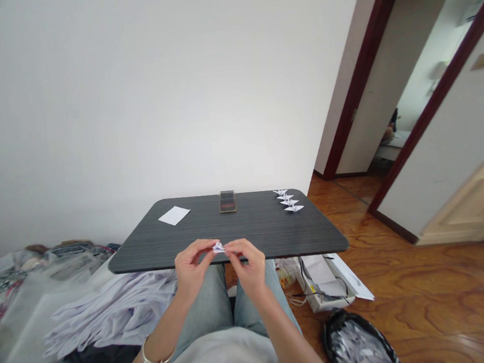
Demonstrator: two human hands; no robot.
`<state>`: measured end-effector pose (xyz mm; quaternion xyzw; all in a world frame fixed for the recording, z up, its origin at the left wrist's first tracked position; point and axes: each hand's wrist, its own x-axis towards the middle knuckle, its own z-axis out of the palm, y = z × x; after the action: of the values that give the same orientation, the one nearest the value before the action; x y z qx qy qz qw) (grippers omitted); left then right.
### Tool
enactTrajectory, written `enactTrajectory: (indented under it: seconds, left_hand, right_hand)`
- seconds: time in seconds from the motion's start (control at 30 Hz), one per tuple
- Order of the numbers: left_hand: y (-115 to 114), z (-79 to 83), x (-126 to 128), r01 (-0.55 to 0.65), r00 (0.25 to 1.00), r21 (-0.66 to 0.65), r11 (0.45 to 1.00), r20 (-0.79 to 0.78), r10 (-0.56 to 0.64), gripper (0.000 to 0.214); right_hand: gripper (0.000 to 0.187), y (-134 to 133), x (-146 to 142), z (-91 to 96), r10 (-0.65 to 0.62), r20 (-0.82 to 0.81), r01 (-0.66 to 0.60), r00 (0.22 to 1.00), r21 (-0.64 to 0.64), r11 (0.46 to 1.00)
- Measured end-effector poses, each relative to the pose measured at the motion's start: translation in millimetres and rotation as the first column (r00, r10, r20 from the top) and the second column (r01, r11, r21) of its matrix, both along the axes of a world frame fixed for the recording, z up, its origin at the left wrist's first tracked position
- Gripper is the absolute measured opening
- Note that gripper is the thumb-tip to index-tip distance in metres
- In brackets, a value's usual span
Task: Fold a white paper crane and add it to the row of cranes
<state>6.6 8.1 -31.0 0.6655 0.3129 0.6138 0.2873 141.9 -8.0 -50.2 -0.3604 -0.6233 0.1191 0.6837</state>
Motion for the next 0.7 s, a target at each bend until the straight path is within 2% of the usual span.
enactTrajectory:
  seconds: [0.47,0.6,0.7]
  left_hand:
    - [-1.0,-2.5,-0.3,0.066,0.997,-0.083,0.994,0.039,-0.063,0.01]
    - [0.7,-1.0,-0.8,0.123,0.991,-0.035,0.992,0.052,-0.121,0.005]
    - [2.4,1.5,-2.1,0.125,0.992,0.022,0.992,0.003,-0.125,0.004]
  right_hand:
    - [0.012,-1.4,-0.2,-0.6,0.01,-0.019,-0.01,1.0,0.041,0.999]
    - [0.013,-1.0,0.9,-1.1,0.013,-0.015,-0.012,1.0,0.037,0.999]
    - [0.012,-0.5,1.6,-2.2,0.009,-0.011,-0.008,1.0,0.029,1.0]
